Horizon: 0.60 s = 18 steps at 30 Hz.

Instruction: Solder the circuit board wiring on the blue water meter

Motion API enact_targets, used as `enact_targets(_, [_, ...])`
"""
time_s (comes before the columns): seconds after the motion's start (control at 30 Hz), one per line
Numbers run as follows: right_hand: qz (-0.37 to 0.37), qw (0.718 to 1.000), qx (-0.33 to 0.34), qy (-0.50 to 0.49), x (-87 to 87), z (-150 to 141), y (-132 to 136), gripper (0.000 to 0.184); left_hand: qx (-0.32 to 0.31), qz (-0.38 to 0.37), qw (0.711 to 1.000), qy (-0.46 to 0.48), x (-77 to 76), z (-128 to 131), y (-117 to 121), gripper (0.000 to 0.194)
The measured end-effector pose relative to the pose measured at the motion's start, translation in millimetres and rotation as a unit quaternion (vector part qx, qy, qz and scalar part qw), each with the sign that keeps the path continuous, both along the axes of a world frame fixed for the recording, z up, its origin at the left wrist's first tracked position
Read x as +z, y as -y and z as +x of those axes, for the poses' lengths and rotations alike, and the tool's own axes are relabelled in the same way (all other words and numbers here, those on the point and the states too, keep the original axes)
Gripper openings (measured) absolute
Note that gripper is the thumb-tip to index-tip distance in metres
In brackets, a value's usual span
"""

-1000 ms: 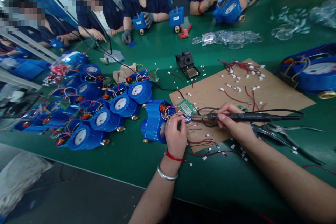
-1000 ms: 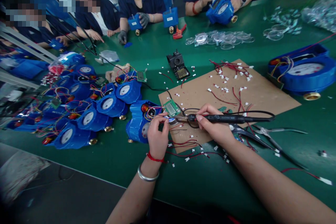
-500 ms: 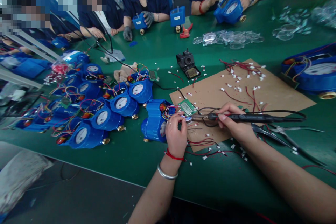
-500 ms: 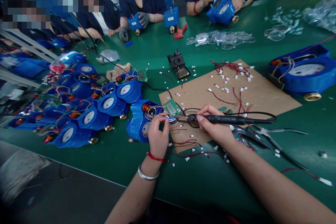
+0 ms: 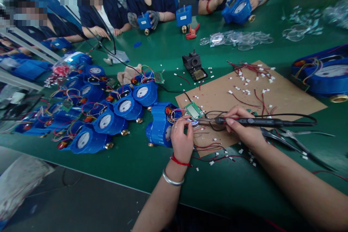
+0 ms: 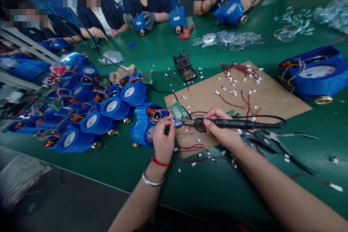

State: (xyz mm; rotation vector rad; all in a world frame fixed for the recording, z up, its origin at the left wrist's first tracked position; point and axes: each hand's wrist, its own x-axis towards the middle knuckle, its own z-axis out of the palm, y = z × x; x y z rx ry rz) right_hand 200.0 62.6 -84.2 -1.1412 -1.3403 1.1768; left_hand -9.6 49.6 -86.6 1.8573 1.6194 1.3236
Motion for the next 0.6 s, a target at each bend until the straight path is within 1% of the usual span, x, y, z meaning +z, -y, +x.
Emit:
enact_targets(0.23, [-0.003,1.000,0.004,0.000,1.3,0.3,0.1,0.015,-0.002,-0.005,1.000,0.002,0.9,0.6,-0.1,0.008])
enact_targets(0.6, [0.006,1.000,0.002,0.005,-1.9,1.8,-0.5,0.012,0.001,-0.012,1.000,0.009,0.5,0.9,0.7,0.008])
